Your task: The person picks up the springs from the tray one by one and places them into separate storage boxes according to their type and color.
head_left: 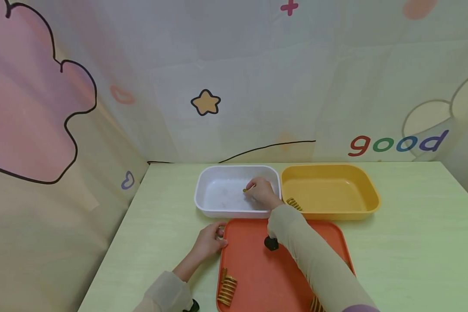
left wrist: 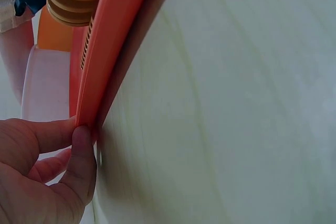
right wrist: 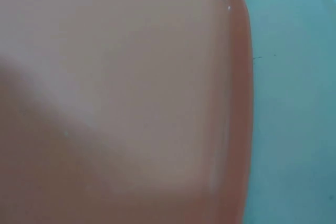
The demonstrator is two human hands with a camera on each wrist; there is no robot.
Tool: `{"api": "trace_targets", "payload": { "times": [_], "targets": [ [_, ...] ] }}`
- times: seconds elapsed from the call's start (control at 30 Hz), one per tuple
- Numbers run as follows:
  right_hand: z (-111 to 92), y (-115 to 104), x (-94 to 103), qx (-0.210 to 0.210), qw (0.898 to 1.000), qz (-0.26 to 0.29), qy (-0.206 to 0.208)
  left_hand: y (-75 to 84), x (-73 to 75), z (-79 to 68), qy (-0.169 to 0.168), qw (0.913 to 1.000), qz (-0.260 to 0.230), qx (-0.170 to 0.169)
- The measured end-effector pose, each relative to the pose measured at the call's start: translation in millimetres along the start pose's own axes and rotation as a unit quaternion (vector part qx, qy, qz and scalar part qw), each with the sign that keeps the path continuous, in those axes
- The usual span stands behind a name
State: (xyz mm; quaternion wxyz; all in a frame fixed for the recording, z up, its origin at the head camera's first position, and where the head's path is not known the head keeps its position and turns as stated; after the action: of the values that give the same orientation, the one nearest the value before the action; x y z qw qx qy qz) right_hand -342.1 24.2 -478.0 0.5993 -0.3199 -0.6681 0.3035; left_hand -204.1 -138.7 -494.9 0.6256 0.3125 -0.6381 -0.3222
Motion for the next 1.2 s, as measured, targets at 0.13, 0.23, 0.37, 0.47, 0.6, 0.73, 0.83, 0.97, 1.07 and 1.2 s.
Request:
{"api": "trace_targets", "payload": {
  "times": [0.13,0.23,0.37,0.47,0.6,0.73,0.83,0.97,1.07,1.2],
  "targets": [
    [-2,-2,-0.4,0.018,1.0,-0.014,-0.005,0.0,-0.2,-0.1,-0.001,1.0,-0.004,0.005],
    [-3,-2,-1.2,0.019,0.999,-0.023,-0.016,-0.1,-0.4,-0.2,-0.001,1.0,-0.005,0.008],
    [-1,1,-3.9,0.016,0.999,-0.033,-0.03,-1.1,-1.1,-0.1,0.0,1.0,-0.001,0.007],
    [4,6,-7.7,0.019,0.999,-0.032,-0.039,-1.8,-1.6,0.1,-0.002,1.0,-0.002,0.008],
    [11,12,-12.6,0.038,0.998,-0.027,-0.046,-1.2,-1.5,0.0,-0.003,1.0,-0.002,0.008],
    [4,5,-8.1,0.014,0.998,-0.039,-0.046,0.3,-1.2,-0.3,-0.003,1.0,0.004,0.002],
    [-1,1,-4.3,0.028,0.998,-0.035,-0.039,0.8,-1.3,-0.4,-0.003,1.0,0.008,-0.001],
    [-4,-3,-1.8,0.03,0.999,-0.02,-0.04,1.0,-0.9,-0.5,-0.003,0.9999,0.01,0.0],
    [-5,-3,-0.5,0.013,0.999,-0.003,-0.045,1.6,-0.6,-0.6,-0.004,1.0,0.008,0.004],
    [-6,-4,1.0,0.002,0.998,0.021,-0.053,2.5,-0.5,-0.8,-0.005,1.0,0.005,0.006]
  ]
}}
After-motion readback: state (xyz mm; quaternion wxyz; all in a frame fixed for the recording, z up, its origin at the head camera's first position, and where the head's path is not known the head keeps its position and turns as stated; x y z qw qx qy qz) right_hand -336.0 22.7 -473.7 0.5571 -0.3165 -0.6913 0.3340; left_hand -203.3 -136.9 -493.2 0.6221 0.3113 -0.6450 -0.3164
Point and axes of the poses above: each hand's wrist, its own z-axis towards the middle knuckle, its own x-axis out of the back of the hand, y = z × x, the point moved 4 cm from there along z, towards the middle knuckle, and after that the axes turned 9 degrees about y, right-handed, at the moved point
